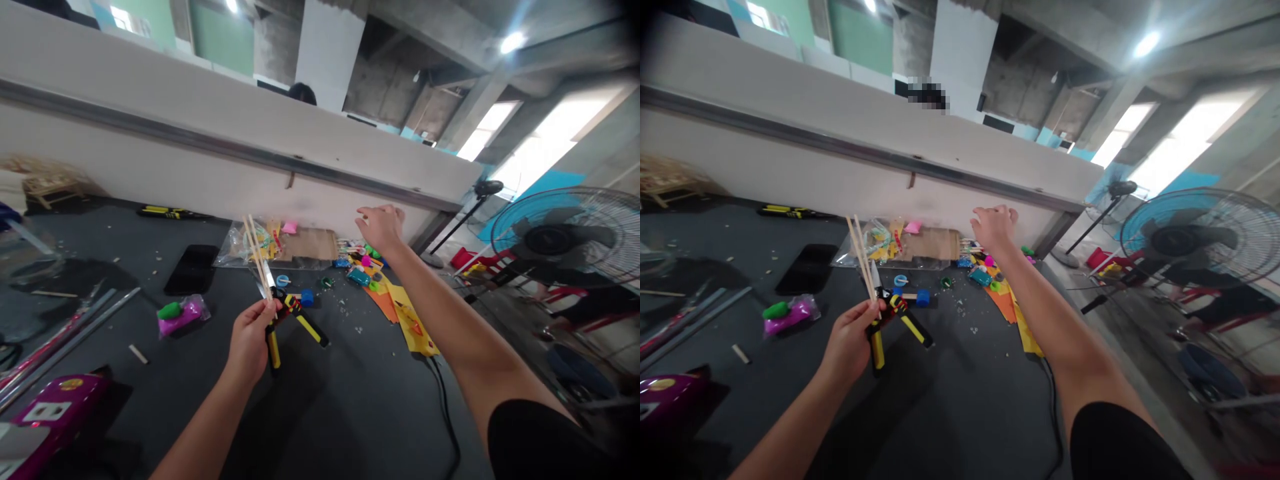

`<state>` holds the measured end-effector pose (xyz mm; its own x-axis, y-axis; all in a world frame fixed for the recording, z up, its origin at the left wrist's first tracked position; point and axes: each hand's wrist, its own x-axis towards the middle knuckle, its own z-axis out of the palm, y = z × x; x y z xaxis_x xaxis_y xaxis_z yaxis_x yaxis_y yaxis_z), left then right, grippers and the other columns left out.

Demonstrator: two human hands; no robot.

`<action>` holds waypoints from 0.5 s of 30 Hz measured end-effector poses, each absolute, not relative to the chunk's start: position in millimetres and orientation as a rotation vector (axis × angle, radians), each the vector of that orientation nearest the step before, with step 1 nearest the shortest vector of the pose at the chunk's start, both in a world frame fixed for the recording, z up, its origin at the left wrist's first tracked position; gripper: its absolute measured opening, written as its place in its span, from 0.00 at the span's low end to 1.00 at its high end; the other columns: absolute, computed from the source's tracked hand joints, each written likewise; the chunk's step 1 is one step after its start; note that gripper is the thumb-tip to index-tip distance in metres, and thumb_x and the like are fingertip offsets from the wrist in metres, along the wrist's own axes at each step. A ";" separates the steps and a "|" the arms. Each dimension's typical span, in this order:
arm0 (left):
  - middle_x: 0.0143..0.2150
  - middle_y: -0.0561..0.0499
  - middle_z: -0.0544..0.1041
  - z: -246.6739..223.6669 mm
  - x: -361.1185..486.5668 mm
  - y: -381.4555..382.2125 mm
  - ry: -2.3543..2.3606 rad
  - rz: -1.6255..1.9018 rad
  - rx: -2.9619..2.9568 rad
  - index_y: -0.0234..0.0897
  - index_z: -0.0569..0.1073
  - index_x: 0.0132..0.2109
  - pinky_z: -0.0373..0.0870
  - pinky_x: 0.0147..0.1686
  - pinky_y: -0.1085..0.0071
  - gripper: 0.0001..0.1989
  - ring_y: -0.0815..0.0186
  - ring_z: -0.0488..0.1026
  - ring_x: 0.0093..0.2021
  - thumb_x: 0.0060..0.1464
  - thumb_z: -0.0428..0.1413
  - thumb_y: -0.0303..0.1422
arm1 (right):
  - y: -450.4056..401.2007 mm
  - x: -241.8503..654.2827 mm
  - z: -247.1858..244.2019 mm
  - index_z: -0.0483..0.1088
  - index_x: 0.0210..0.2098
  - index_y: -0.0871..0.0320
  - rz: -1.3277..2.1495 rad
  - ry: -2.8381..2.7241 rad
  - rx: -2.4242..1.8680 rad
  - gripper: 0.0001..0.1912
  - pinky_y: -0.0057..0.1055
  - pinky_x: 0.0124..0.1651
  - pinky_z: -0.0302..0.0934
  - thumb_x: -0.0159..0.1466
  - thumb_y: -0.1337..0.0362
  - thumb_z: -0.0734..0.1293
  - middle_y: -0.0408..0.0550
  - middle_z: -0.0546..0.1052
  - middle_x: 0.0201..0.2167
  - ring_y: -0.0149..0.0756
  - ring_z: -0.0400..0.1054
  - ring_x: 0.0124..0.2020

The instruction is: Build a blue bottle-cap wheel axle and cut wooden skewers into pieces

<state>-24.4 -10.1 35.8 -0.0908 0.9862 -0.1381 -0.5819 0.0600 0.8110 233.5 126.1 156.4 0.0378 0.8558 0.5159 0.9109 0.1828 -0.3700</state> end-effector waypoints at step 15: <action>0.30 0.52 0.71 32.5 -6.1 -25.8 1.027 1.316 1.066 0.34 0.75 0.30 0.61 0.34 0.74 0.11 0.68 0.66 0.32 0.48 0.58 0.39 | -62.8 100.4 43.6 0.32 0.65 0.67 0.289 -1.989 -1.861 0.61 0.49 0.52 0.54 0.44 0.56 0.72 0.66 0.61 0.53 0.56 0.58 0.53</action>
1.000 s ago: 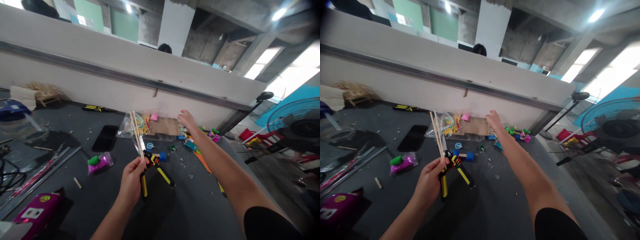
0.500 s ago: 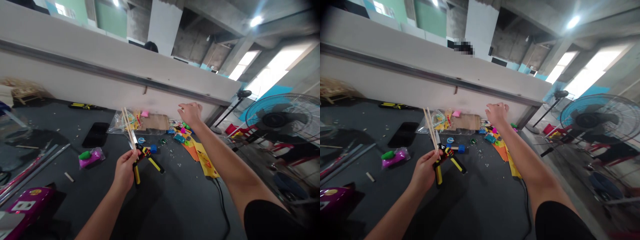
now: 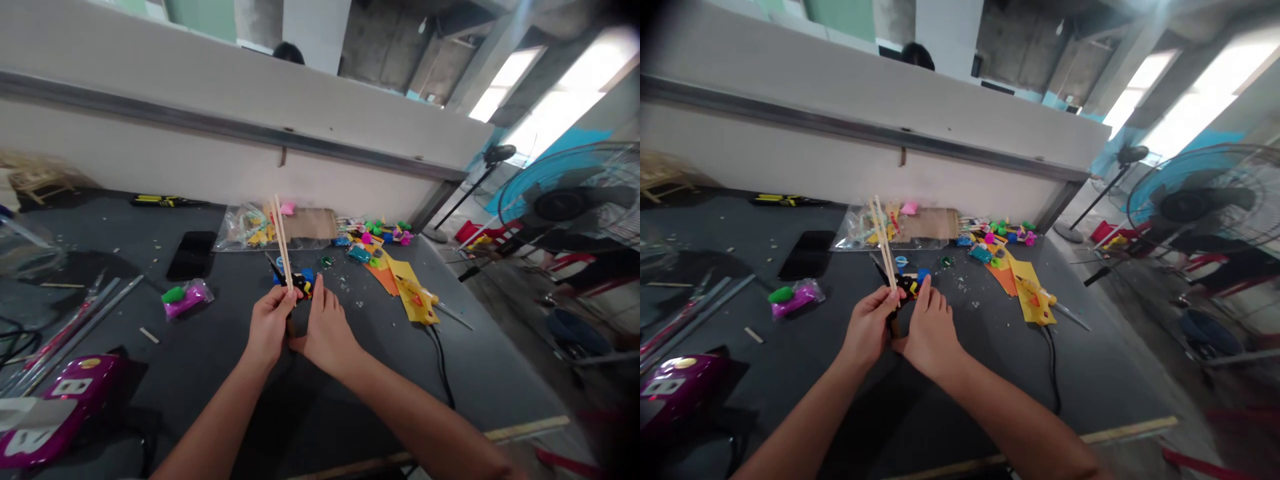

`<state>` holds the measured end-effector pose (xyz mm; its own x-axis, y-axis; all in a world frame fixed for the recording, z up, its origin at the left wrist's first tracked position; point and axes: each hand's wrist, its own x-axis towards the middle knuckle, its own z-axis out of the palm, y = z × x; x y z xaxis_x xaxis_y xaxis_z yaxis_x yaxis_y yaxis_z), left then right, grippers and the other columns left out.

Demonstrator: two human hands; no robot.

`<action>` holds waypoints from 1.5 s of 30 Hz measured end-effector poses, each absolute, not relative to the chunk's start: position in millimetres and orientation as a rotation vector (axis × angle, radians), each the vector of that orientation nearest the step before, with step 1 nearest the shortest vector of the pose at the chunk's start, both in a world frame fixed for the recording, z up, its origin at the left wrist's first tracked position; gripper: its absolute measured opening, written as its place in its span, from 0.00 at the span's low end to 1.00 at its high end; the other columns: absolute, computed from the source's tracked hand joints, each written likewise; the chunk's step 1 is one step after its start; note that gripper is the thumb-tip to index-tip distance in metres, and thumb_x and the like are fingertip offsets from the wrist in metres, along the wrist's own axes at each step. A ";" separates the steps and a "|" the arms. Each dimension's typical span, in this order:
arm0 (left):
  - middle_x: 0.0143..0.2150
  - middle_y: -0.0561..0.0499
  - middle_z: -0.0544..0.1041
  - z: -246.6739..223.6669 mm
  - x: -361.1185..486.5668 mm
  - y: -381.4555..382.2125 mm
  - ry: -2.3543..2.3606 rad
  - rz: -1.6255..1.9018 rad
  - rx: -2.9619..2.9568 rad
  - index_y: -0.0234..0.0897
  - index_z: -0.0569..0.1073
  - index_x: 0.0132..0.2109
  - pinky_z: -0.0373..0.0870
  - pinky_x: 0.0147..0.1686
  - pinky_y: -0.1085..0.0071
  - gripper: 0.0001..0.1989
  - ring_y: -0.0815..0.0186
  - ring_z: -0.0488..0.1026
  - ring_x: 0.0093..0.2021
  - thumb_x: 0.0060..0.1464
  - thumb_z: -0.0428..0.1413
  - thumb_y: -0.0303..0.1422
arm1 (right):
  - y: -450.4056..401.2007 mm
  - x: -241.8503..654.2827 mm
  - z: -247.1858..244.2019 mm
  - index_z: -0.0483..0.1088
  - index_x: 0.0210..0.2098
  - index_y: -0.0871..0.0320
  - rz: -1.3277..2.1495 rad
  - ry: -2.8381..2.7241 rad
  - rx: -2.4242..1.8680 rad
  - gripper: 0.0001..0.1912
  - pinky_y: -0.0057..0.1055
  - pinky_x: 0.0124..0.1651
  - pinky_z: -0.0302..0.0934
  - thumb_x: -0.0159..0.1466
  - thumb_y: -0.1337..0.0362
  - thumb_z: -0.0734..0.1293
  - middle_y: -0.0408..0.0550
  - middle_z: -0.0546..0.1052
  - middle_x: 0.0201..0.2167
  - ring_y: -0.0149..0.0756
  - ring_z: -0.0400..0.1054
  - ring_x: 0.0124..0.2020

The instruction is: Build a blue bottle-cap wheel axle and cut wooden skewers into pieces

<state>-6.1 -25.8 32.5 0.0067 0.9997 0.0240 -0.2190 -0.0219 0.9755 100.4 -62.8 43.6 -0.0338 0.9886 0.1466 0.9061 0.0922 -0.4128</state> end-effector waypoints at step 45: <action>0.28 0.47 0.79 58.4 -3.3 -39.5 0.994 1.075 1.059 0.34 0.78 0.38 0.72 0.26 0.68 0.11 0.67 0.73 0.21 0.47 0.60 0.35 | 2.3 145.2 85.3 0.71 0.26 0.59 1.471 -1.167 -1.016 0.12 0.23 0.21 0.54 0.51 0.56 0.72 0.39 0.70 0.20 0.23 0.60 0.19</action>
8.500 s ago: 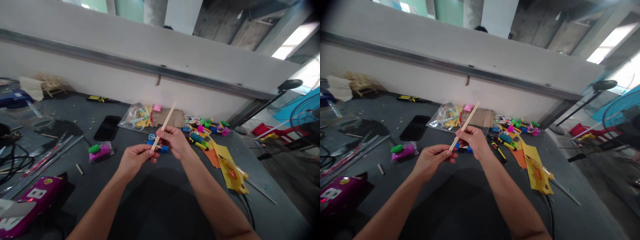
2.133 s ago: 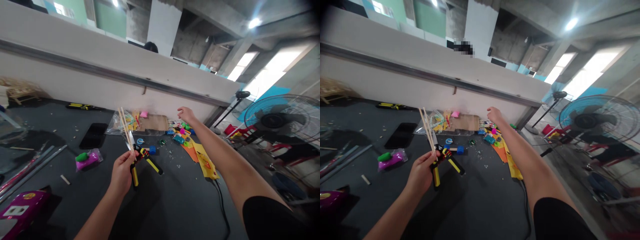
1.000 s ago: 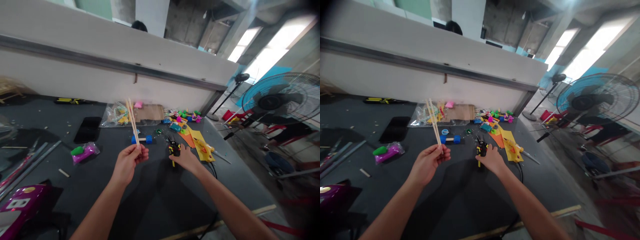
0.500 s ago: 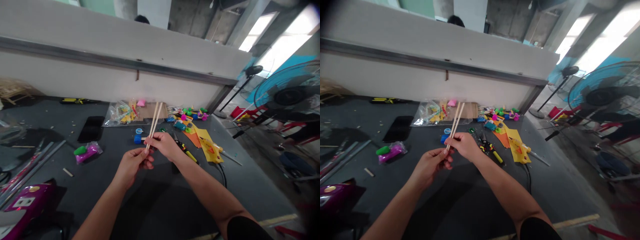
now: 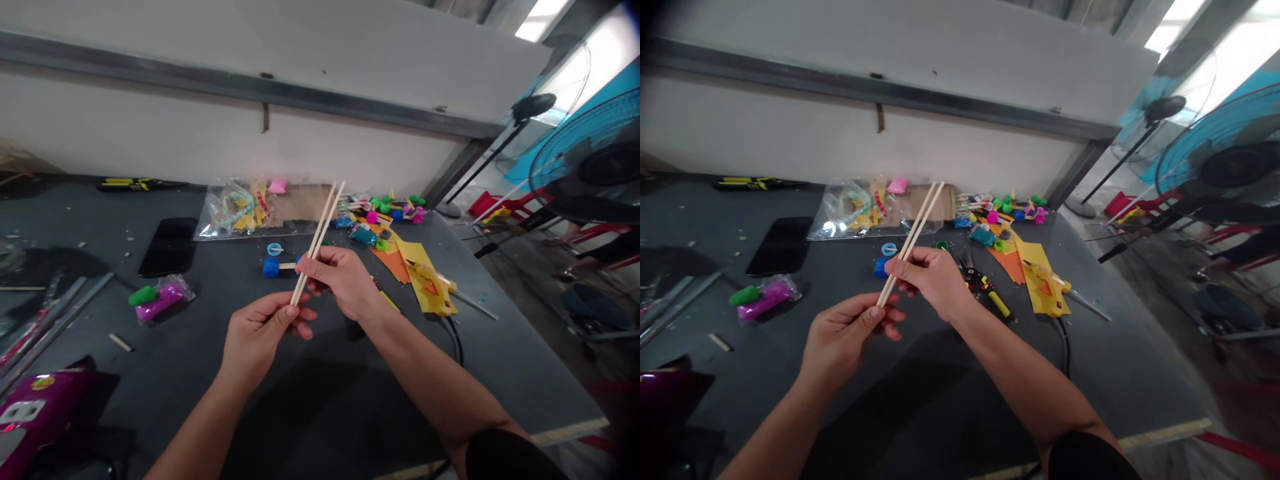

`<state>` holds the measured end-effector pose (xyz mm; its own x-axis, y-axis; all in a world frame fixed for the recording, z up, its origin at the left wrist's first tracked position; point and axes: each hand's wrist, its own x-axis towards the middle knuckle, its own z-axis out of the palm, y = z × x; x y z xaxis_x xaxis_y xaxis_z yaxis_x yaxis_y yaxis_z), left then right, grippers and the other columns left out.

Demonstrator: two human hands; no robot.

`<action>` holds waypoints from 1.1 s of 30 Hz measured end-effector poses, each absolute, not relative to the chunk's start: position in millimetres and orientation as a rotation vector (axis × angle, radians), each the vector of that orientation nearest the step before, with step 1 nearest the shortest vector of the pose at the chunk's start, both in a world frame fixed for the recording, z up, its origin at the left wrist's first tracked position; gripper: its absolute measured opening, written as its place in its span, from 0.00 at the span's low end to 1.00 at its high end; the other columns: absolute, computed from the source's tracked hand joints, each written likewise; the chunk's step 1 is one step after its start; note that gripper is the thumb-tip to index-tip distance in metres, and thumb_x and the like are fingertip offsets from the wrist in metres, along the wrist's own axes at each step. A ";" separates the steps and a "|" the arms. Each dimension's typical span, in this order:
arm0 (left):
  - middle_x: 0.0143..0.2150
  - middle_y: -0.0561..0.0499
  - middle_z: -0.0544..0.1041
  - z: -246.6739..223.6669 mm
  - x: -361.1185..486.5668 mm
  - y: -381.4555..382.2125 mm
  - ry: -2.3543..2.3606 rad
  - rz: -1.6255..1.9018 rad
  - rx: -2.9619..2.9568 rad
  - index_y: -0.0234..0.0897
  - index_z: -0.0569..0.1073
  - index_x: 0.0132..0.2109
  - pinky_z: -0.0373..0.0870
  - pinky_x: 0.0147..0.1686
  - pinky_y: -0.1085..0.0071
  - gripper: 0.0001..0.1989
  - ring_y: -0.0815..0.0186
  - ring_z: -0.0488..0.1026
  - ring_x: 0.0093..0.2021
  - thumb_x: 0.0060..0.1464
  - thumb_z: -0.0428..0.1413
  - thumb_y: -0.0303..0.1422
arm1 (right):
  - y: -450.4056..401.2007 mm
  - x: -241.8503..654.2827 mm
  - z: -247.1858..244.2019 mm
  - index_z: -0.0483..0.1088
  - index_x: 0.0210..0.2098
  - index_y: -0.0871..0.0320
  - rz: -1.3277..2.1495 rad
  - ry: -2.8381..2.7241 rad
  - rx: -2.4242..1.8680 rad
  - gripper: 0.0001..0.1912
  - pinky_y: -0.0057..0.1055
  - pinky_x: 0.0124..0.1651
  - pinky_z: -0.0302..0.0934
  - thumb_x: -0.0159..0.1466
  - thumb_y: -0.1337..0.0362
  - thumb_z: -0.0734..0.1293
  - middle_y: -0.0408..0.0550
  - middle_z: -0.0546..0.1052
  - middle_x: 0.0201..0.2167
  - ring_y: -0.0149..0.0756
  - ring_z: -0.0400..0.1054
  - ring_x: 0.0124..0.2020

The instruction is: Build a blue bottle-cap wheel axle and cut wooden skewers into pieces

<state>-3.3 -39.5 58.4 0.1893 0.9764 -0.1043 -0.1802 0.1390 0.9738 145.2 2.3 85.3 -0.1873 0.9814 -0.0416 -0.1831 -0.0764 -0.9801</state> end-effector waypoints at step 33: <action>0.36 0.47 0.79 54.7 -5.7 -32.5 0.939 1.022 1.068 0.35 0.75 0.46 0.75 0.31 0.65 0.17 0.64 0.75 0.31 0.49 0.58 0.36 | 2.1 147.1 82.0 0.71 0.25 0.58 1.067 -1.564 -1.113 0.10 0.25 0.29 0.59 0.56 0.57 0.68 0.41 0.72 0.22 0.28 0.65 0.24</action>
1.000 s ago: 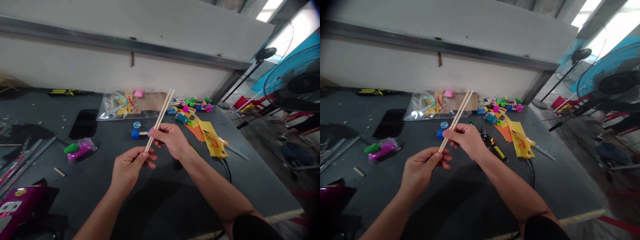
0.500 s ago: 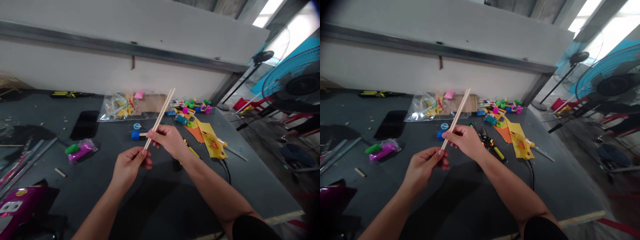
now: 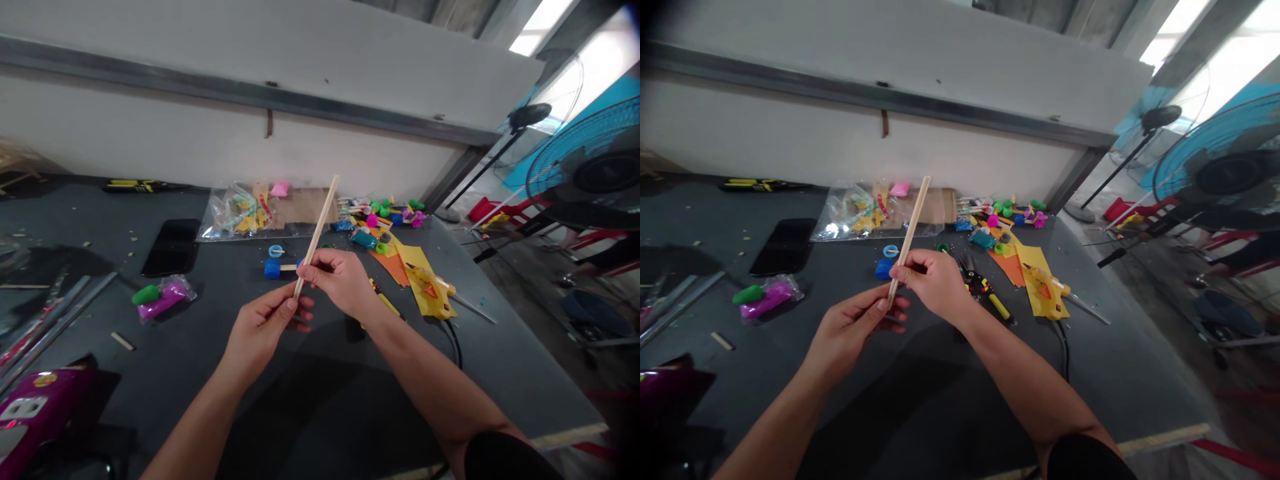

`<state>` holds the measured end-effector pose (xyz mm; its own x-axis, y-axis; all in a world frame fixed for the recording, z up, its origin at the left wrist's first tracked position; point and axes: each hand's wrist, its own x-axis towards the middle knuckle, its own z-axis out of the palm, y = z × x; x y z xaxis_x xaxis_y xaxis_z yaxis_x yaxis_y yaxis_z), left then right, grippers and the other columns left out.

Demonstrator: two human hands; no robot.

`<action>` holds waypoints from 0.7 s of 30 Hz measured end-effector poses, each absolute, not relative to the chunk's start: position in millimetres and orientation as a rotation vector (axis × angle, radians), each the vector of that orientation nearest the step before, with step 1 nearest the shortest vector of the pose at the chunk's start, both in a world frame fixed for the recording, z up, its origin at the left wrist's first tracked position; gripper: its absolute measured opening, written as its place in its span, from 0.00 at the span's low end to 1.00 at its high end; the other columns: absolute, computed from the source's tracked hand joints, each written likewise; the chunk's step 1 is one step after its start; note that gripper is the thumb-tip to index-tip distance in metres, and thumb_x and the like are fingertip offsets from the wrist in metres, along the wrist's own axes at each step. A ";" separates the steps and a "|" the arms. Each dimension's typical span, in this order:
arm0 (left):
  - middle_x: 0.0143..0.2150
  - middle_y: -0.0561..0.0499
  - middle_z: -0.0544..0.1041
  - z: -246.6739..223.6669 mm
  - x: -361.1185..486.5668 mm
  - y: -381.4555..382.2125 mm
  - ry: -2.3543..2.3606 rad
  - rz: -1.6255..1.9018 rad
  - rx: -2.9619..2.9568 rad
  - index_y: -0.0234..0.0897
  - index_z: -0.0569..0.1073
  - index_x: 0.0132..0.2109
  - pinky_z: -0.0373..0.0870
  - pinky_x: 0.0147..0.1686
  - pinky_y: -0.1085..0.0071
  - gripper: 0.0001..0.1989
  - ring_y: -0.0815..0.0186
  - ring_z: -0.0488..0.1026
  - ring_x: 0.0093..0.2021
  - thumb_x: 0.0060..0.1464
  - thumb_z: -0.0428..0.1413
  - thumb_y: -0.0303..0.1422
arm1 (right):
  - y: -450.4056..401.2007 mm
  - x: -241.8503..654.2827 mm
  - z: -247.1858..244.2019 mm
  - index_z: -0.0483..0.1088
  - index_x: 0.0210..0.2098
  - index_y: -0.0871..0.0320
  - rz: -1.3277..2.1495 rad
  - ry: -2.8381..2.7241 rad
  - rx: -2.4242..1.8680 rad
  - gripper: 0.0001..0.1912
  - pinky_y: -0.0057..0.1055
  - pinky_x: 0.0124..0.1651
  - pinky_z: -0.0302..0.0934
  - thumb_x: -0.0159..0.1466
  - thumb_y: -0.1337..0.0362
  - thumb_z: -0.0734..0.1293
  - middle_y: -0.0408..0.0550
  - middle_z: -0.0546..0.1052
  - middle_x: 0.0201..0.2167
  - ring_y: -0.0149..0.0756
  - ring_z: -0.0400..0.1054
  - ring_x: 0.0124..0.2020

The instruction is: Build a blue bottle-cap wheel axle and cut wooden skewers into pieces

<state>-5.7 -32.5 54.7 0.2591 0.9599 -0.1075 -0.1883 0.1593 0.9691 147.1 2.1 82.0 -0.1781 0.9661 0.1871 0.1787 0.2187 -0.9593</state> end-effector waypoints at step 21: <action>0.28 0.50 0.77 46.0 -13.1 -22.7 1.054 1.077 0.820 0.32 0.75 0.35 0.73 0.26 0.72 0.13 0.69 0.73 0.24 0.43 0.63 0.36 | -36.7 223.7 23.7 0.54 0.58 0.69 0.277 -1.829 -2.560 0.48 0.47 0.48 0.57 0.46 0.48 0.69 0.69 0.63 0.52 0.62 0.57 0.53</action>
<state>-13.1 -22.7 46.0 0.1169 0.9573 -0.2645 -0.2855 0.2874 0.9143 223.7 -36.7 23.7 0.3138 0.9372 -0.1519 0.9402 -0.3291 -0.0877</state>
